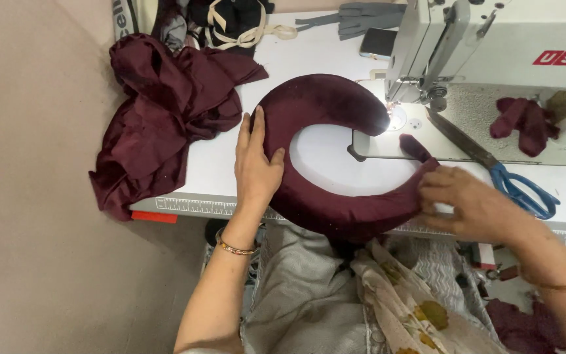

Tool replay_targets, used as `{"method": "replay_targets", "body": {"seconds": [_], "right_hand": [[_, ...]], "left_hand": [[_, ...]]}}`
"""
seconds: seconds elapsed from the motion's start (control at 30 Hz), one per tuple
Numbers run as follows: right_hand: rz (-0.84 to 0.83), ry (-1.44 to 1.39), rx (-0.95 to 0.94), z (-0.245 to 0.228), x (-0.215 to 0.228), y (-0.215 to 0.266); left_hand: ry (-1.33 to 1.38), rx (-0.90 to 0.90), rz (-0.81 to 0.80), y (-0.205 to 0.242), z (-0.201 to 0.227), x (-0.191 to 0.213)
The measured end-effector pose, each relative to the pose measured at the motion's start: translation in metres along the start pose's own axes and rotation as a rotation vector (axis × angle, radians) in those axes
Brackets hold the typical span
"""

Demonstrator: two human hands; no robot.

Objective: Assembling and finishing a curved fabric item, likely a neck pillow, using hand-sewing techniques.

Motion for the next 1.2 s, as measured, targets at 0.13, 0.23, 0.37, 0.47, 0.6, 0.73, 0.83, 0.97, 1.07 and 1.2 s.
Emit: {"method": "replay_targets", "body": {"seconds": [0.13,0.23,0.37,0.47,0.6,0.73,0.83,0.97,1.07,1.2], "right_hand": [[0.492,-0.023,0.124,0.022,0.013,0.004],[0.566,-0.216,0.483,-0.053,0.021,0.016],[0.319,-0.258,0.264,-0.093,-0.010,-0.004],[0.397,-0.371,0.217,-0.112,-0.013,-0.007],[0.473,-0.518,0.390,-0.143,0.004,-0.017],[0.414,-0.559,0.556,-0.174,0.019,-0.033],[0.381,-0.506,0.594,-0.170,0.005,-0.041],[0.432,-0.468,0.699,-0.124,-0.025,-0.022],[0.338,-0.362,0.560,-0.079,-0.048,-0.010],[0.379,-0.302,0.426,-0.072,-0.039,-0.007]], "left_hand": [[0.010,-0.032,-0.001,-0.017,-0.005,0.002],[0.047,-0.106,-0.048,-0.032,-0.011,-0.001],[-0.072,-0.060,0.075,-0.039,-0.014,0.011],[-0.139,-0.069,0.077,-0.013,0.015,0.023],[-0.110,-0.072,0.026,0.015,0.014,0.013],[-0.061,-0.032,0.042,0.011,-0.006,0.005],[-0.071,-0.060,0.048,0.007,-0.005,0.004],[-0.042,-0.026,0.026,0.006,-0.008,0.004],[-0.041,-0.038,0.020,0.005,-0.009,0.001],[-0.055,-0.053,0.036,0.005,-0.005,0.000]]}}
Point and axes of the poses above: each hand's wrist, its own y-axis away from the middle knuckle, its own x-axis out of the back of the hand, z = x × y, the point moved 7 cm from there along -y, towards the middle knuckle, and after that the axes turned 11 degrees about -x, right-handed, at the moved point
